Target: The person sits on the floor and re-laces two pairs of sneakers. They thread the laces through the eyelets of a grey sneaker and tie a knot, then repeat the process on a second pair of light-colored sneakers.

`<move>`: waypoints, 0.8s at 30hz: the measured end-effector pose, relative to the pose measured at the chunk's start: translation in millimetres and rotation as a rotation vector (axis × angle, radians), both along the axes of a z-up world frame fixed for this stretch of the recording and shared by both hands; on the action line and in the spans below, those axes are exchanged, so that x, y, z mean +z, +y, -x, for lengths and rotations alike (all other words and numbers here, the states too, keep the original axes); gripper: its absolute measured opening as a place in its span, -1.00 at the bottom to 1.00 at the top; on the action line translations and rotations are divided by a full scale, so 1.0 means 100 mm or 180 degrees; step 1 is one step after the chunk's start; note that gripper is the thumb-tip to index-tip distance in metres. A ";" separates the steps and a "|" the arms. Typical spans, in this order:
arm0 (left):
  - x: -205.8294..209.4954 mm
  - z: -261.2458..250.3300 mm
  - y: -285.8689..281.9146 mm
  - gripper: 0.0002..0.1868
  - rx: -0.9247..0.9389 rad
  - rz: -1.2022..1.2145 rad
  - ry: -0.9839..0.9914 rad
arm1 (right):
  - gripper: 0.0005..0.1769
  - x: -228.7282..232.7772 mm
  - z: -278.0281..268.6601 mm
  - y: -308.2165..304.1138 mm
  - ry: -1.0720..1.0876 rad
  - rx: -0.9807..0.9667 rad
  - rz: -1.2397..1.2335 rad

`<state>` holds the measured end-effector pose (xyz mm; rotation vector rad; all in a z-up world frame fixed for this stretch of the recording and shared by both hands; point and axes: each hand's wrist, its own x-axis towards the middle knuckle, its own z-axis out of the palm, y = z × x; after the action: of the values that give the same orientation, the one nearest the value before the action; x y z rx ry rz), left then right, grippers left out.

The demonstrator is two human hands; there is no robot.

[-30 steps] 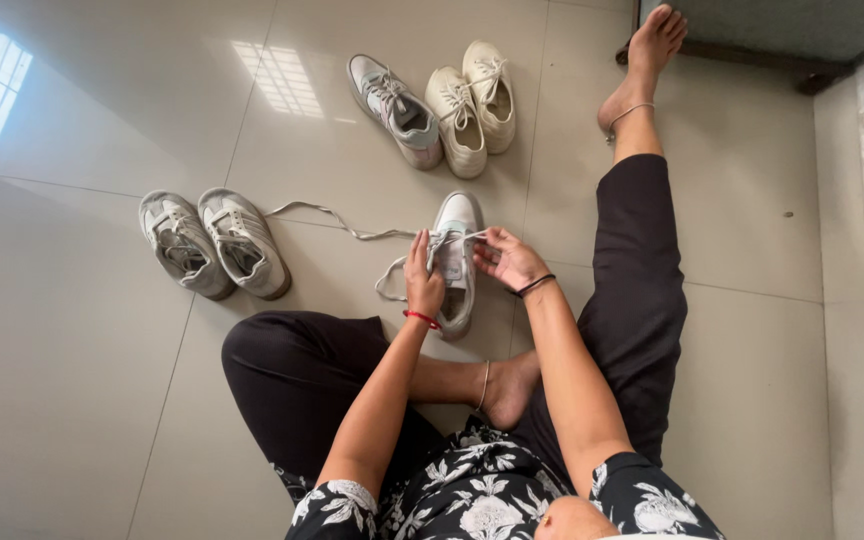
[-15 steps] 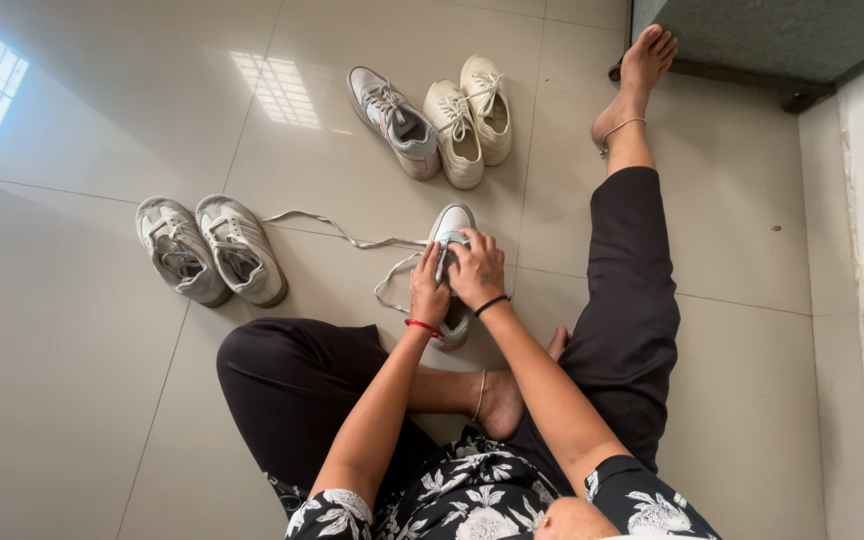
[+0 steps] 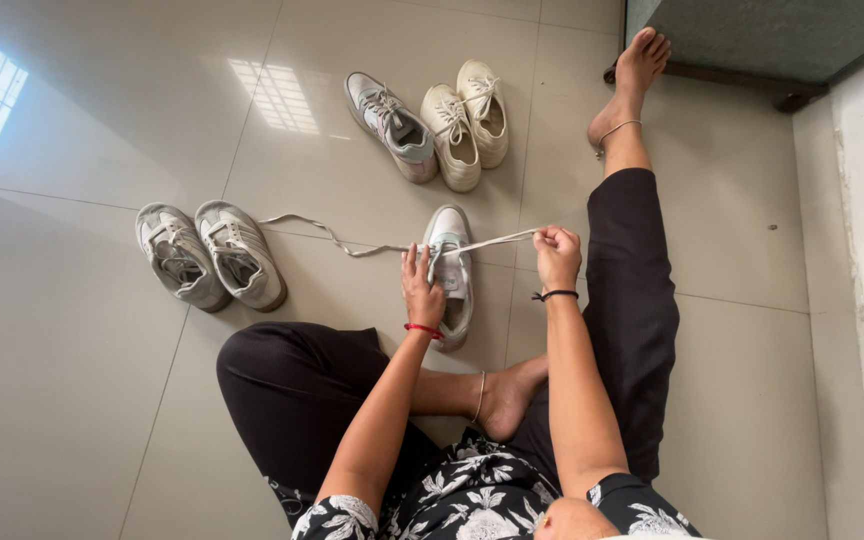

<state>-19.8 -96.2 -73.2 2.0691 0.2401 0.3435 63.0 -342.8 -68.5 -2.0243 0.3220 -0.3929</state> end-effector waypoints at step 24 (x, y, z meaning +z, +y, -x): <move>0.06 0.07 -0.05 -0.16 0.0294 0.0042 0.0327 | -0.80 0.43 0.13 0.34 -0.0295 0.0161 0.0262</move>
<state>-27.0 -101.5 -66.7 2.0694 0.3997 0.2910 49.9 -308.6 -25.6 -2.0825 0.2001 -0.4733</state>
